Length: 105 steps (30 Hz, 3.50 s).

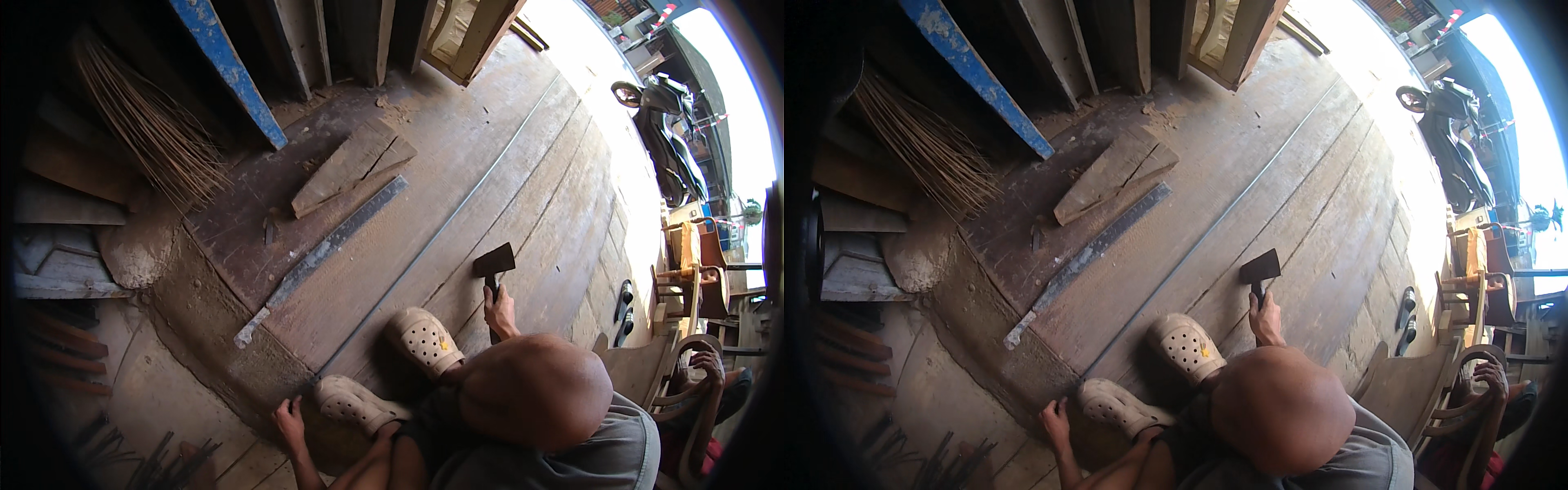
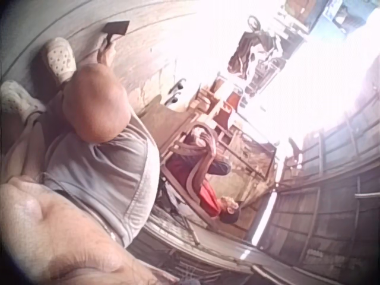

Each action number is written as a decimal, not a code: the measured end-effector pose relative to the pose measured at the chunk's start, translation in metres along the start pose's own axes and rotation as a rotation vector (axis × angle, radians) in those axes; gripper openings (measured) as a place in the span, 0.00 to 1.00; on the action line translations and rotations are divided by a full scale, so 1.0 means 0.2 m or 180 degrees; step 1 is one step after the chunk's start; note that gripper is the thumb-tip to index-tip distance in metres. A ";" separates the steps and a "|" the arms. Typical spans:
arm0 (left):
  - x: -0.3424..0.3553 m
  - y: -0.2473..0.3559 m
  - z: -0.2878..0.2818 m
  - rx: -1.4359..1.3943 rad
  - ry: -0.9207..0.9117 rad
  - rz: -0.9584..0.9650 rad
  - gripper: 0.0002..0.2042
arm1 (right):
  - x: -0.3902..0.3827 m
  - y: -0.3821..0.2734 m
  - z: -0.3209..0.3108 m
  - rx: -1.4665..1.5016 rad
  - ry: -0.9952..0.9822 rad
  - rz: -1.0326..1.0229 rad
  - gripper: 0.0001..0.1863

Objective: The person is sharpening or flattening the ends of metal rods using a hand-held striking tool. They place the tip of a metal rod on a hard surface and strike it several times with the tool before setting it aside.

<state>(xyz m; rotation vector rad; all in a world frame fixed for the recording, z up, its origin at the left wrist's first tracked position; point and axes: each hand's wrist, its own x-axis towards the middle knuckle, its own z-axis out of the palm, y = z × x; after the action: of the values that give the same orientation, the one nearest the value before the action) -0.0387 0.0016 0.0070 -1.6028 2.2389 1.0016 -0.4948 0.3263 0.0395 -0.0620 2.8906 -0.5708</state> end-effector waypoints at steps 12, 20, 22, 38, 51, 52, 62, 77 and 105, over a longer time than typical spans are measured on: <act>0.04 0.05 -0.09 -0.0128 -0.0285 -0.0015 0.23 | 0.83 -0.46 -0.12 0.0444 0.1198 -0.0564 0.16; 0.03 0.03 -0.12 -0.0297 -0.0438 0.0057 0.20 | 1.13 -0.42 -0.13 -0.0030 0.0495 -0.0833 0.17; 0.01 0.03 -0.11 -0.0287 -0.0399 0.0041 0.20 | 1.16 -0.51 -0.12 0.0125 0.0754 -0.0613 0.19; 0.03 -0.16 -0.20 0.0126 -0.0678 -0.0086 0.21 | 1.02 -0.38 -0.17 -0.0506 -0.0011 -0.0808 0.17; -0.07 0.03 -0.24 -0.0054 -0.0155 0.0453 0.15 | -0.02 -0.10 -0.07 -0.0022 -0.0553 0.0062 0.18; -0.02 0.07 -0.16 -0.0090 -0.0101 0.0707 0.14 | -0.03 -0.10 -0.09 -0.0025 -0.0504 0.0111 0.18; 0.00 -0.13 -0.14 0.0026 0.0011 0.0742 0.14 | -0.02 -0.13 -0.09 -0.0092 -0.0546 -0.0022 0.19; 0.01 -0.13 -0.22 -0.0292 -0.0475 -0.0177 0.26 | -0.03 -0.12 -0.06 -0.0110 -0.0413 -0.0177 0.20; -0.09 -0.07 0.02 -0.0172 0.0598 0.0239 0.12 | 0.61 -0.55 -0.14 0.0621 0.1520 -0.1144 0.14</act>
<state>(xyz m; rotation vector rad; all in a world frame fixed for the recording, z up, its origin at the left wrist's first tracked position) -0.0204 0.0153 0.0093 -1.7121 2.4307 0.9747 -0.6186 0.2255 0.0845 -0.4871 3.2811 -1.0566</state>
